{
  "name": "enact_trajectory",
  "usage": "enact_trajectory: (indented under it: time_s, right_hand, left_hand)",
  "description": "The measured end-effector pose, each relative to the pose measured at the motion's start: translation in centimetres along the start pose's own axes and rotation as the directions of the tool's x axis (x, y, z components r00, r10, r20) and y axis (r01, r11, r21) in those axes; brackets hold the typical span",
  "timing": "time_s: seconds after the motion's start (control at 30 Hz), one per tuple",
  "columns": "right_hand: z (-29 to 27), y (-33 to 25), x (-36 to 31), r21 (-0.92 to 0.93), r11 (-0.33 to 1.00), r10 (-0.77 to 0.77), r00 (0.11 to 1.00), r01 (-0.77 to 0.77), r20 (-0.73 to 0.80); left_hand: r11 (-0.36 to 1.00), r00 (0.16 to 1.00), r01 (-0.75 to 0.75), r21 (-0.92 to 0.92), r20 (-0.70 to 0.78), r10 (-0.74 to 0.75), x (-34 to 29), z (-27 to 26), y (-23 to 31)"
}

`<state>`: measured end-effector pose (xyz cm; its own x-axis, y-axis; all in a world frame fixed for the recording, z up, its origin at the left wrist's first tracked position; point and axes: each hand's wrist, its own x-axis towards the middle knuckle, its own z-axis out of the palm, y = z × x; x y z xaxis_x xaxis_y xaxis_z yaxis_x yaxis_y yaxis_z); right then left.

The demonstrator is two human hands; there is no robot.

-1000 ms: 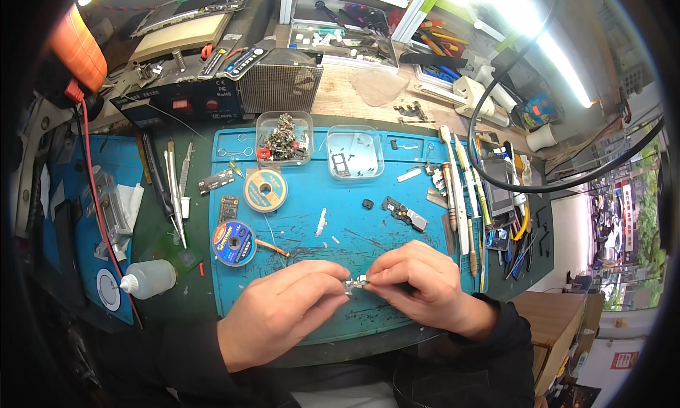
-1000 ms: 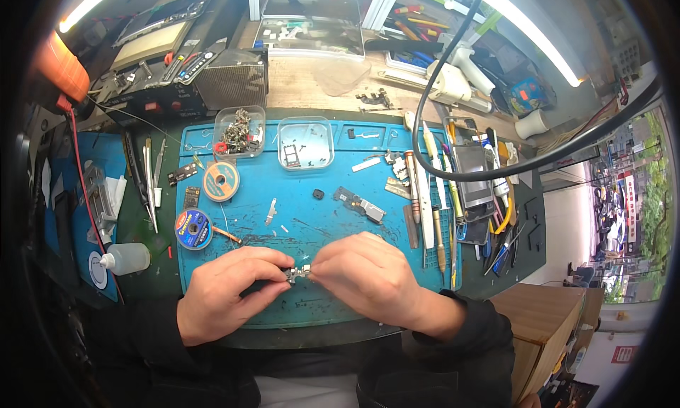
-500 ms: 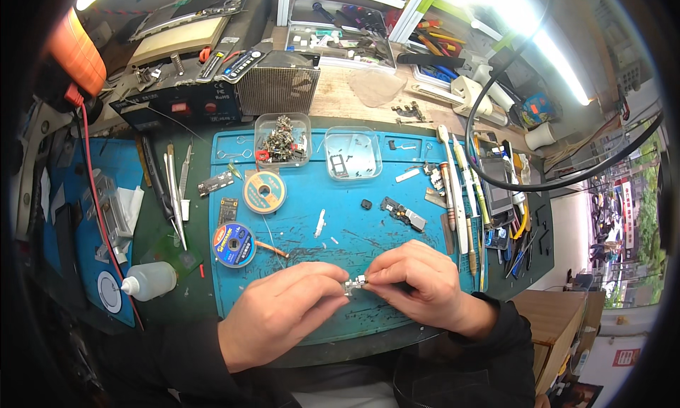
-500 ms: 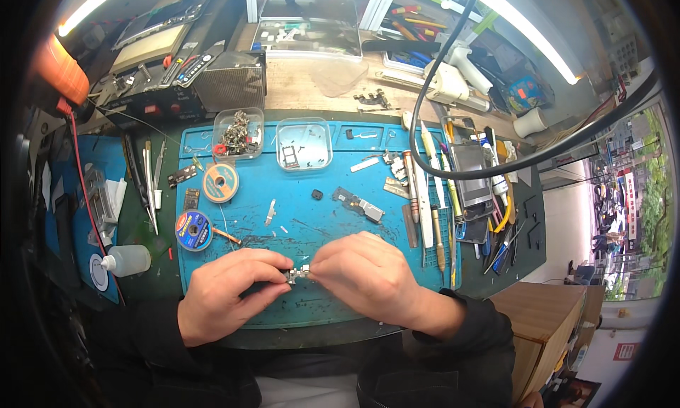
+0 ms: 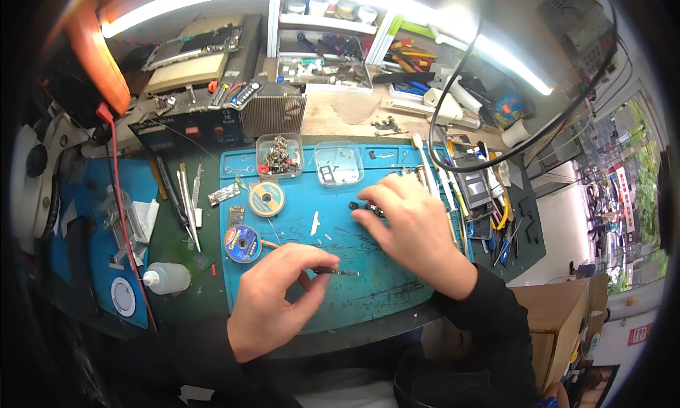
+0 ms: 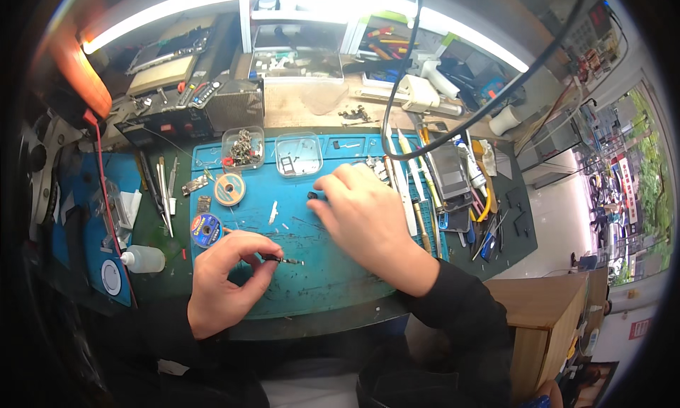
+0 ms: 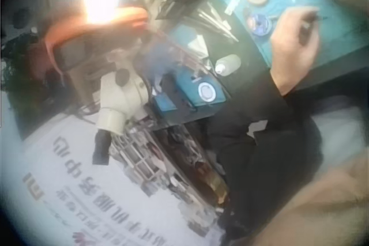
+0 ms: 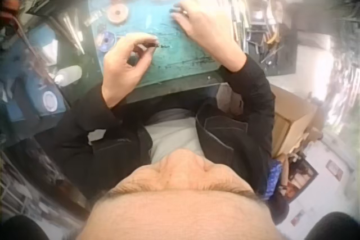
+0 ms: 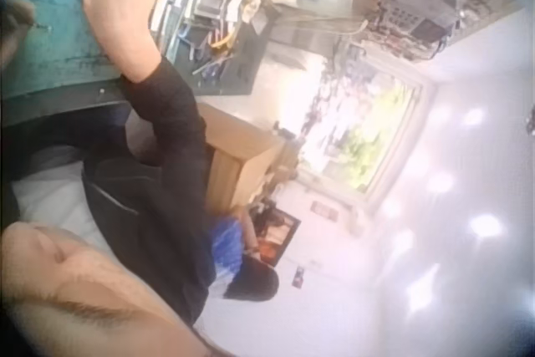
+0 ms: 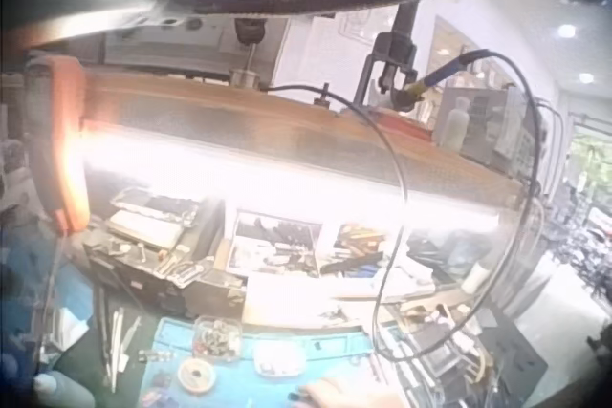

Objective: The person retrieves a small electronic component from a parts box and places it on the workbench. They use a soldering iron to apply solder to the component's pins, then apply flux with a pen-like tool and re-solder. Finally, they clean the component with a brush and liquid, then inspect it.

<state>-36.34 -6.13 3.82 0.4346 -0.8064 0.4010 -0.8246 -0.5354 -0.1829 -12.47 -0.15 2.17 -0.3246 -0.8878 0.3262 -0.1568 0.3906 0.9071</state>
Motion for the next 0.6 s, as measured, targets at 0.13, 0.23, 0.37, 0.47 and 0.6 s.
enact_trajectory:
  time_s: [0.13, 0.23, 0.37, 0.47, 0.6]
  right_hand:
    - [1.5, -0.3, 0.2, -0.041, 0.999, 0.006, 0.999, -0.004, 0.036]
    - [1.7, 0.0, 0.4, -0.069, 0.998, -0.011, 1.000, 0.012, 0.008]
    - [0.3, -1.3, 1.9, 0.223, 0.954, 0.193, 0.979, -0.202, 0.062]
    - [-0.5, -2.0, 2.2, 0.685, 0.607, 0.287, 0.915, -0.403, 0.283]
    - [-0.7, -2.5, 1.2, 0.860, 0.317, 0.206, 0.914, -0.401, 0.350]
  left_hand:
    - [0.997, 0.995, 0.015, -0.074, -0.094, -0.022, 0.3, -0.5, -0.3]
    - [0.966, 0.979, 0.104, -0.235, -0.146, -0.141, 1.0, -0.5, -0.2]
    - [0.928, 0.957, 0.113, -0.355, -0.213, -0.198, 1.4, -0.8, -0.9]
    - [0.910, 0.949, 0.133, -0.392, -0.213, -0.231, 1.4, -1.1, -0.9]
    - [0.921, 0.956, 0.112, -0.373, -0.214, -0.203, 1.5, -1.1, -1.0]
